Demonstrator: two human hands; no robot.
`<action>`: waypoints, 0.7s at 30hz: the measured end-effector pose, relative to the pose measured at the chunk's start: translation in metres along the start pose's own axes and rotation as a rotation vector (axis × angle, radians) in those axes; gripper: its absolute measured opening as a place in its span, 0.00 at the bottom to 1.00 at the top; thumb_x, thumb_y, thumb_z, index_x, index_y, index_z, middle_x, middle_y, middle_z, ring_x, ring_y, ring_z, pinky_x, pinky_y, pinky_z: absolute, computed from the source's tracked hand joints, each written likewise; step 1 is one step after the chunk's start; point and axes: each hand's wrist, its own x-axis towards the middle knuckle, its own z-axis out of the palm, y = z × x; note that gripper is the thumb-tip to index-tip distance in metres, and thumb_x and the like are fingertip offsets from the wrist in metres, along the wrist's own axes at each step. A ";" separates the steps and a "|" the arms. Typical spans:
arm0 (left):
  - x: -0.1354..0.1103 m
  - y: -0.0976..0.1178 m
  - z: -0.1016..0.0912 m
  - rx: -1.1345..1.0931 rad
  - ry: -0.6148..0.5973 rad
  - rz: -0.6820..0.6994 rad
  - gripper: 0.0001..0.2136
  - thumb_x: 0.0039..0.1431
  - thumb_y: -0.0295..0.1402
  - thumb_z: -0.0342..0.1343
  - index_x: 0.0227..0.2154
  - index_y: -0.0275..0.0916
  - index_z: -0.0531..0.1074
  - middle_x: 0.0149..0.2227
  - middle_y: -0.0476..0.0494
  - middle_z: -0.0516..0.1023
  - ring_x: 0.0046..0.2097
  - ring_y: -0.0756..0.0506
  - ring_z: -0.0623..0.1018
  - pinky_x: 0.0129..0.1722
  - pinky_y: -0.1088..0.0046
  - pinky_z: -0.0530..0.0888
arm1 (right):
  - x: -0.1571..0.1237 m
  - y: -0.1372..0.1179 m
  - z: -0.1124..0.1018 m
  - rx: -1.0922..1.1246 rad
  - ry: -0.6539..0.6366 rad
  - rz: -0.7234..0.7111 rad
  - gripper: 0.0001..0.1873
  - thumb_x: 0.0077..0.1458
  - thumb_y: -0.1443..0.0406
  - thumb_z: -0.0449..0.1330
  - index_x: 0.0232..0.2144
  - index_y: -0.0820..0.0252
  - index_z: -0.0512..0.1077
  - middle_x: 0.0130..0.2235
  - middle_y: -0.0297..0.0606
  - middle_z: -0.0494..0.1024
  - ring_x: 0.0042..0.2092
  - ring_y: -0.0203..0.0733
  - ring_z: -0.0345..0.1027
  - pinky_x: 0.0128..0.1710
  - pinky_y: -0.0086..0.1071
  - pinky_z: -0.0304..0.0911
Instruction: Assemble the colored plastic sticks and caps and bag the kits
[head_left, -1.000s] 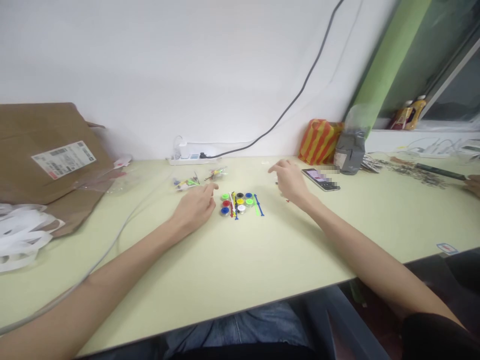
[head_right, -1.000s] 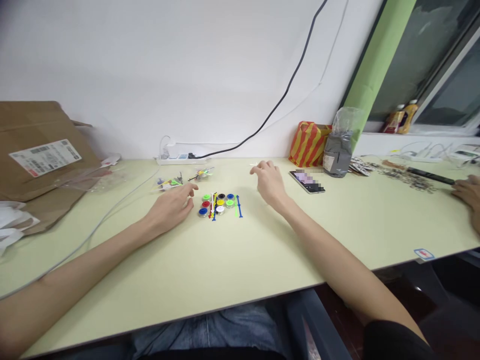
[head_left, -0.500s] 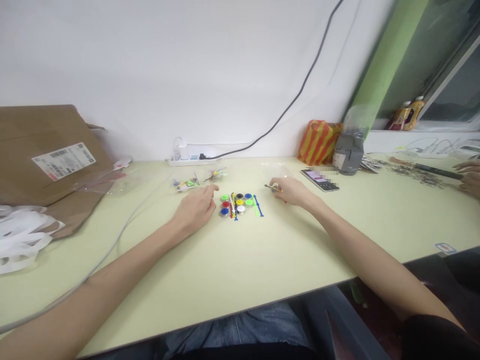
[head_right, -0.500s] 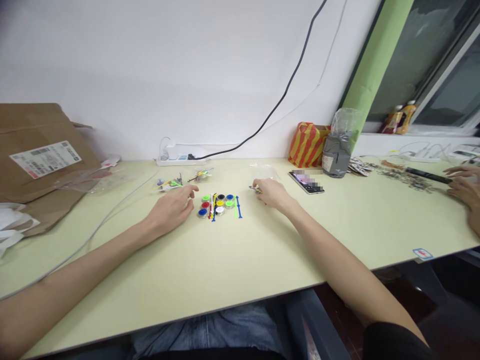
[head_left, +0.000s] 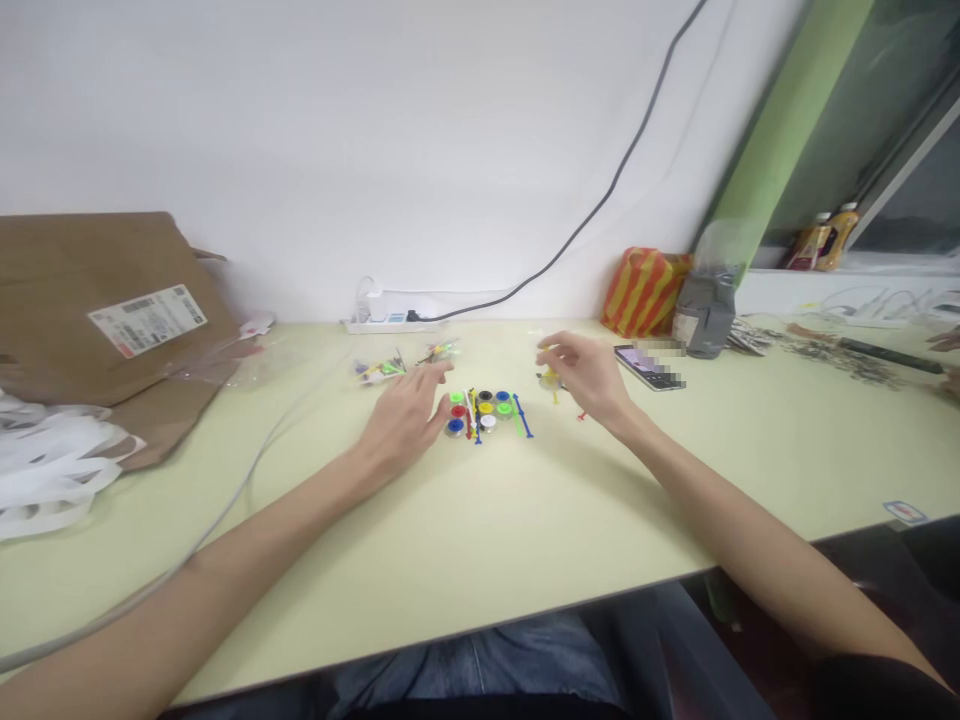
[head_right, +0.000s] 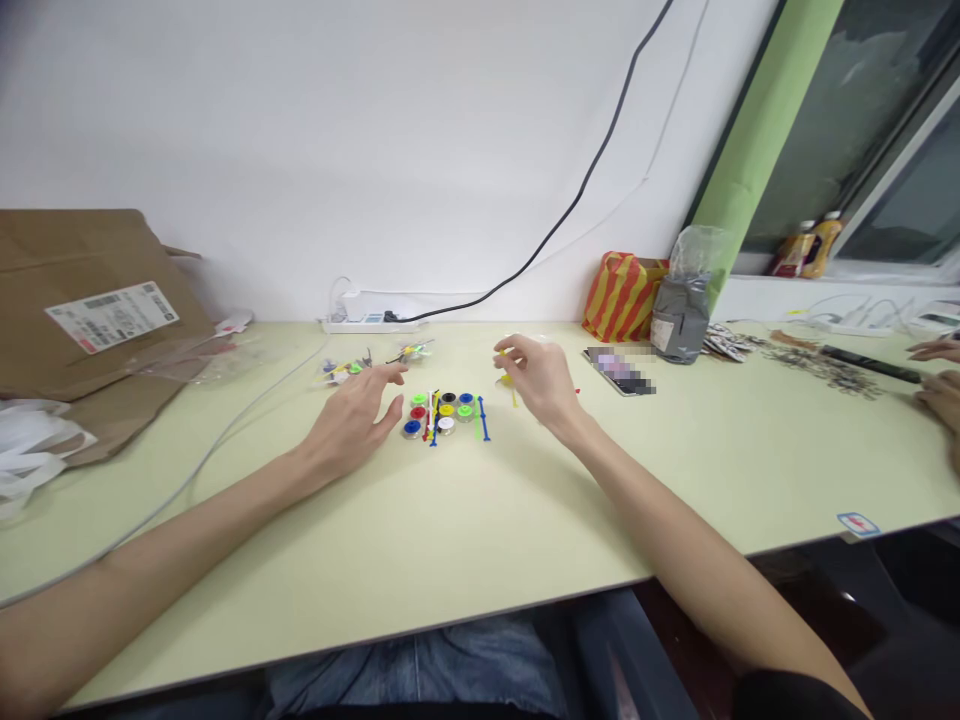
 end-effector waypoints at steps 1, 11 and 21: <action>0.000 0.004 -0.001 -0.005 0.014 0.016 0.14 0.69 0.33 0.43 0.55 0.39 0.61 0.50 0.38 0.75 0.53 0.39 0.74 0.54 0.59 0.69 | -0.005 -0.007 0.006 0.085 -0.029 -0.001 0.06 0.59 0.62 0.60 0.37 0.57 0.75 0.32 0.38 0.83 0.32 0.42 0.77 0.34 0.35 0.70; -0.002 0.032 -0.005 0.020 0.016 0.231 0.14 0.66 0.45 0.53 0.44 0.39 0.67 0.40 0.41 0.76 0.44 0.40 0.74 0.44 0.62 0.68 | -0.034 -0.037 0.037 0.480 -0.134 0.109 0.20 0.55 0.49 0.65 0.31 0.56 0.65 0.32 0.41 0.83 0.32 0.45 0.79 0.30 0.33 0.71; -0.002 0.030 -0.004 0.068 0.034 0.239 0.10 0.68 0.38 0.50 0.33 0.39 0.69 0.34 0.42 0.75 0.41 0.42 0.73 0.40 0.63 0.68 | -0.036 -0.042 0.045 0.716 -0.316 0.219 0.24 0.48 0.48 0.69 0.28 0.58 0.66 0.32 0.38 0.81 0.34 0.42 0.78 0.30 0.33 0.73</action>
